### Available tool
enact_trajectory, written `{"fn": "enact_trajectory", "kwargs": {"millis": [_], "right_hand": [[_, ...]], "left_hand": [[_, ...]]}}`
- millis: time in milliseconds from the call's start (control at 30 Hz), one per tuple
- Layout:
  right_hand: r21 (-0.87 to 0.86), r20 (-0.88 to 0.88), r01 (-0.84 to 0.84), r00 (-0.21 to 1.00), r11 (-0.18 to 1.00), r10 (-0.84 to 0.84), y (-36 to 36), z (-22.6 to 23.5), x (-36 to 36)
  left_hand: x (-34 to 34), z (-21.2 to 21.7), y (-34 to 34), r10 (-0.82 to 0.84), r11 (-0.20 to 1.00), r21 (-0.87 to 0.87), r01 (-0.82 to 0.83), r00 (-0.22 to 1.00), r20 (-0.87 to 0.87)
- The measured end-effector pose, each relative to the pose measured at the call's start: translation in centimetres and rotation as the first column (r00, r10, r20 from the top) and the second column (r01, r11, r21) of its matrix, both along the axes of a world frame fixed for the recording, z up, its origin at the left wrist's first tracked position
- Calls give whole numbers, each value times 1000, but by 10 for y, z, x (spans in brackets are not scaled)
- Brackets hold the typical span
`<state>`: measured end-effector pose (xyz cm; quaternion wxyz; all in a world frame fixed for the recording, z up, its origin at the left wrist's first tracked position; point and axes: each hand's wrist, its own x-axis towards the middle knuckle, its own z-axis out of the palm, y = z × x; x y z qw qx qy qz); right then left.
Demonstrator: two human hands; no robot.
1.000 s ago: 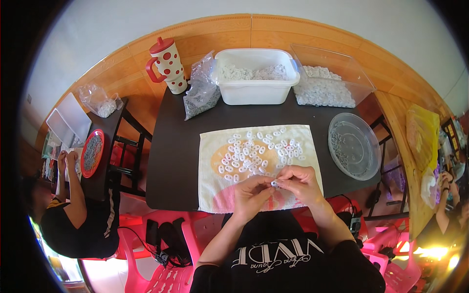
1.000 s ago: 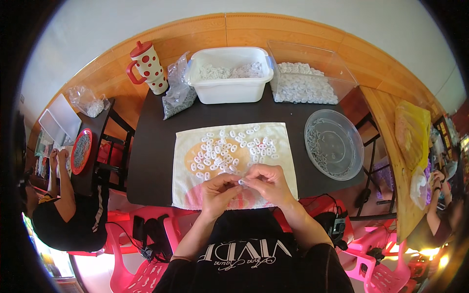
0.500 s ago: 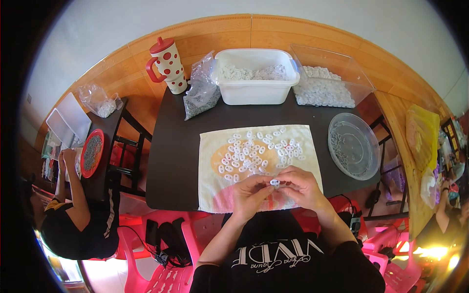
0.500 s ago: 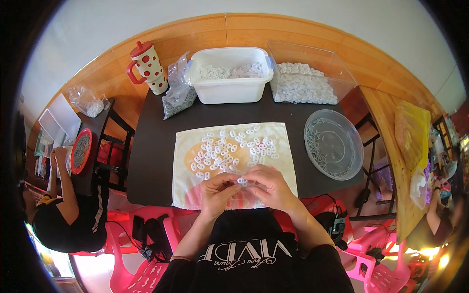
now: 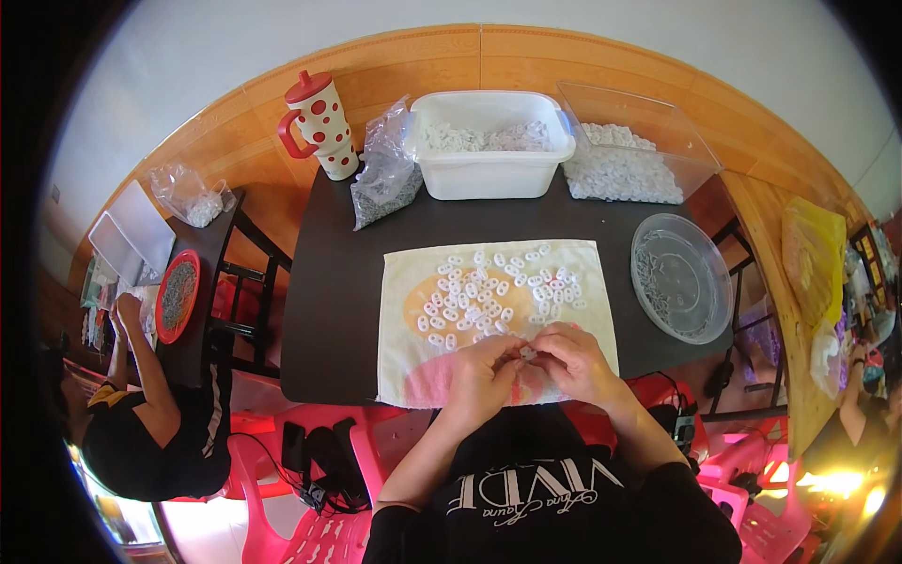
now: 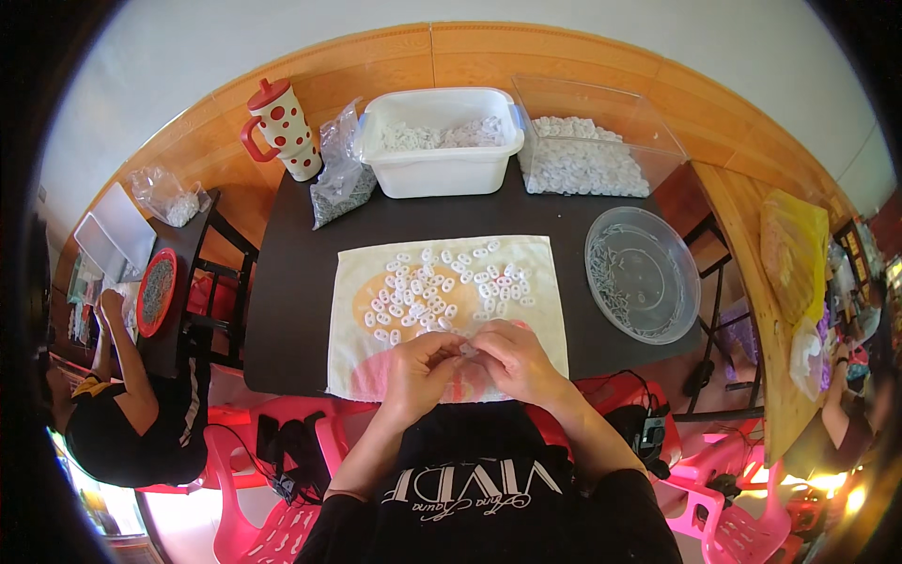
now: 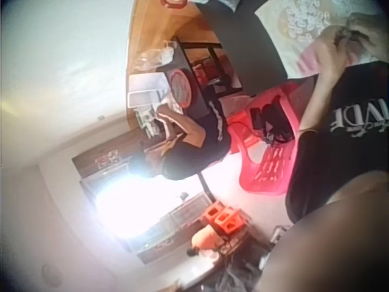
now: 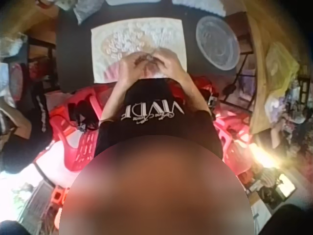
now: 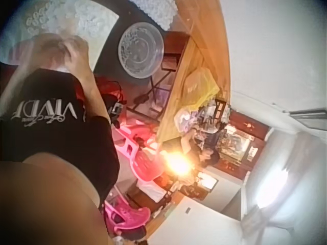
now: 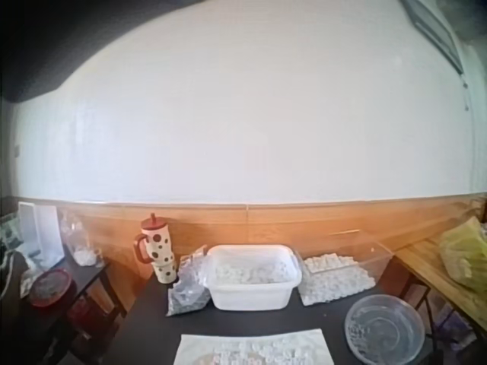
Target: Sorting small white plastic ring-shaped components from containers on a workstation table.
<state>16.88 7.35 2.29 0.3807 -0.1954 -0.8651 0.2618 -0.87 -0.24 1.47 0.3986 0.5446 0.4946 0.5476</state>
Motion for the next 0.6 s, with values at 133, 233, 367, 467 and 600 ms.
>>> {"fn": "enact_trajectory", "kwargs": {"millis": [133,233,367,467,600], "right_hand": [[40,29,20,999,999,-21,0,-3,-2],[74,54,16,998,997,-20,-1,-5,-3],[117,81,15,996,993,-24,-2,-7,1],[187,95,-1,995,982,-17,-4,-6,2],[209,91,-61,995,976,42,-3,-9,1]], "left_hand": [[-2,10,2,78,993,112,-42,936,-344],[0,11,2,171,968,243,-66,882,-439],[1,13,3,177,958,284,-45,870,-460],[-1,5,1,165,952,304,-22,876,-453],[-2,0,-1,180,946,323,-30,877,-446]]}}
